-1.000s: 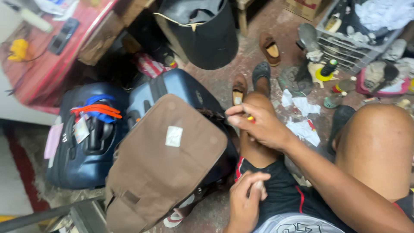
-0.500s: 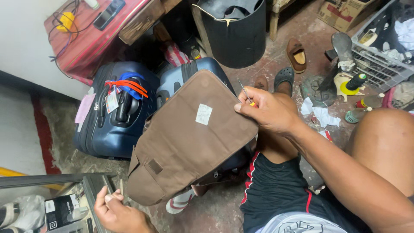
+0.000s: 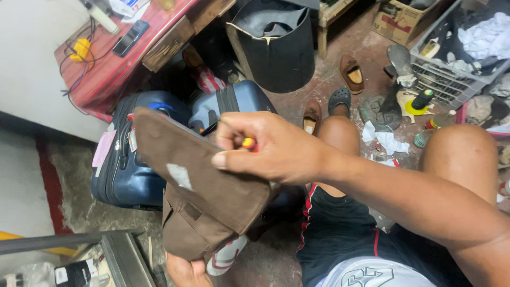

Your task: The person holds a brown shoulder bag on their lap and uses a red-handled screwdriver to pry and adjust a metal clasp on the bag's flap. They repeatedly probe the clasp mechanism and manipulate the fabric around it.

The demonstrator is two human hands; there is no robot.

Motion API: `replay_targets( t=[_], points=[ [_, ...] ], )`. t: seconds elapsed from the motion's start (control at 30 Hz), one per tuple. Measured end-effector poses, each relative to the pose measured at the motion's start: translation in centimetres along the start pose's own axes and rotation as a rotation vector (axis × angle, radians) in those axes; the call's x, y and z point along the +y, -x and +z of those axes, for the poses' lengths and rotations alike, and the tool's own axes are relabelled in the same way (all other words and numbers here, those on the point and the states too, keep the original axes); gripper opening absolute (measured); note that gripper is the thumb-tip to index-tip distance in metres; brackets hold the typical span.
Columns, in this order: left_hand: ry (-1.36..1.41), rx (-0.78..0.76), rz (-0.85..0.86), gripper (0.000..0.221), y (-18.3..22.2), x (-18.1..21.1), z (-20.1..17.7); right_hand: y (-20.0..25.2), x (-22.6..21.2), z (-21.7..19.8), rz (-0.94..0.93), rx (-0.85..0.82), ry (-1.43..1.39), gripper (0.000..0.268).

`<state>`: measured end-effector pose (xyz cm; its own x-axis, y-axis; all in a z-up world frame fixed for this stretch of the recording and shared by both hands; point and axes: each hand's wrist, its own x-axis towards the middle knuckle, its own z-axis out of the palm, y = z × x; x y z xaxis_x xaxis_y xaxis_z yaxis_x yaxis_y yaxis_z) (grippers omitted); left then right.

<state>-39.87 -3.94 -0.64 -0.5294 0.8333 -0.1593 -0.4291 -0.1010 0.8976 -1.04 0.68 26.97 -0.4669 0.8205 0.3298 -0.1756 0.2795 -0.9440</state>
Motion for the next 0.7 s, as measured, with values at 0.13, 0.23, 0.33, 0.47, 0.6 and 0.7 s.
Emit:
replay_targets(
  t=[0.13, 0.23, 0.33, 0.47, 0.6, 0.7],
  points=[
    [-0.028, 0.046, 0.034, 0.046, 3.0, 0.8, 3.0, -0.9, -3.2, 0.8, -0.09, -0.034, -0.06, 0.018],
    [-0.077, 0.073, 0.079, 0.048, 6.1, 2.6, 6.5, -1.1, -4.7, 0.3, -0.123, -0.027, -0.06, 0.017],
    [-0.123, 0.065, 0.101, 0.048, 9.9, 4.5, 10.7, 0.1, -6.3, -0.7, -0.133, 0.019, 0.011, 0.017],
    [-0.174, 0.073, 0.031, 0.052, 13.6, 6.3, 15.4, 2.5, -9.0, -2.7, -0.211, 0.109, 0.189, 0.013],
    [0.165, -0.235, 0.127, 0.046, 14.4, 5.7, 18.0, 5.7, -11.7, -4.7, -0.17, 0.305, 0.239, 0.011],
    [0.313, -0.412, 0.124, 0.048, 14.1, 4.7, 19.4, 7.8, -13.5, -6.1, -0.19, 0.39, 0.308, 0.01]
  ],
)
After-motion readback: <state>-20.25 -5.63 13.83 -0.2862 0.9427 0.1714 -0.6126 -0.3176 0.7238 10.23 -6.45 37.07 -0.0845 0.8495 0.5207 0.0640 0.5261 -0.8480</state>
